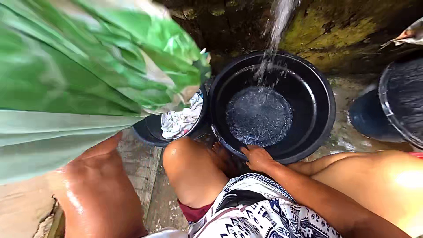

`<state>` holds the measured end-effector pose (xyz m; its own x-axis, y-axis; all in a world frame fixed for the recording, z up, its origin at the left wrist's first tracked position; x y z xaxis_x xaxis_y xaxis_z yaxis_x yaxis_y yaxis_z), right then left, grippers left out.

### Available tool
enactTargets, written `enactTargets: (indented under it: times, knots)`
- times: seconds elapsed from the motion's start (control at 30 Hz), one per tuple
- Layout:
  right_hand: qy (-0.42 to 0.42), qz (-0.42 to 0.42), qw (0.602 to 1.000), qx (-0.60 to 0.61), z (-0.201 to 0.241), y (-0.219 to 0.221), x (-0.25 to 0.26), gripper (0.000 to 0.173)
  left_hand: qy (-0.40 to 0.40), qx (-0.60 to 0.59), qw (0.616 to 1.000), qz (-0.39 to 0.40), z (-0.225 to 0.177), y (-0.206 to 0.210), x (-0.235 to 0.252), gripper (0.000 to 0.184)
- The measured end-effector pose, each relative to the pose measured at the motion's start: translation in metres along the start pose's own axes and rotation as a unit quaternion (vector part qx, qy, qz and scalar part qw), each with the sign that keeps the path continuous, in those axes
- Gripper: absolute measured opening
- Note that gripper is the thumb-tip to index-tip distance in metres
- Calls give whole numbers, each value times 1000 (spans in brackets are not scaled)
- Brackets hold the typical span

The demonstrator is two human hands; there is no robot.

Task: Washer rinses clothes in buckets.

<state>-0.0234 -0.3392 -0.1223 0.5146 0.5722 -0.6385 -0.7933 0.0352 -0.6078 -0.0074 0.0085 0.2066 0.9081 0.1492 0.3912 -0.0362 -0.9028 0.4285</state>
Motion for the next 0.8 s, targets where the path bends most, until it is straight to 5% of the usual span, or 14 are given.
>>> enactTargets:
  times: [0.1,0.13,0.2,0.3,0.33,0.4,0.53,0.63,0.8]
  knots:
    - [0,3,1000,-9,-2,1,2,67,-3,-47,992,119,7,70,23,30]
    - [1,6,1000,-8,-2,1,3,68,-19,-15,999,38,17,103,30,19]
    - [3,6,1000,-8,-2,3,4,67,-81,60,995,14,46,146,38,8]
    - [9,6,1000,-11,-4,3,3,68,-258,262,918,150,106,172,55,37]
    - [9,6,1000,-13,-4,3,3,68,-330,308,875,176,133,157,62,56]
    - [4,0,1000,-18,-4,4,4,66,-404,397,812,140,181,85,77,62]
    - [11,6,1000,-24,-3,4,4,67,-452,625,627,113,256,-81,59,98]
    - [16,18,999,-31,-4,6,5,68,-495,705,484,156,299,-146,17,131]
    - [22,37,999,-32,-3,8,7,71,-513,703,448,203,354,-166,-23,139]
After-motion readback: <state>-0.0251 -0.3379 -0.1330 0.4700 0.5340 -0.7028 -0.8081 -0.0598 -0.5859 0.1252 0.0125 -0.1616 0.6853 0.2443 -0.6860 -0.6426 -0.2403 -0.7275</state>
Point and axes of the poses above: each hand's wrist, its own x-axis towards the middle knuckle, its own y-axis out of the palm, z = x × y, the point moved 10 cm from there along x, towards the middle knuckle, and after that the axes turned 2 degrees about z, right-handed, at the moved point
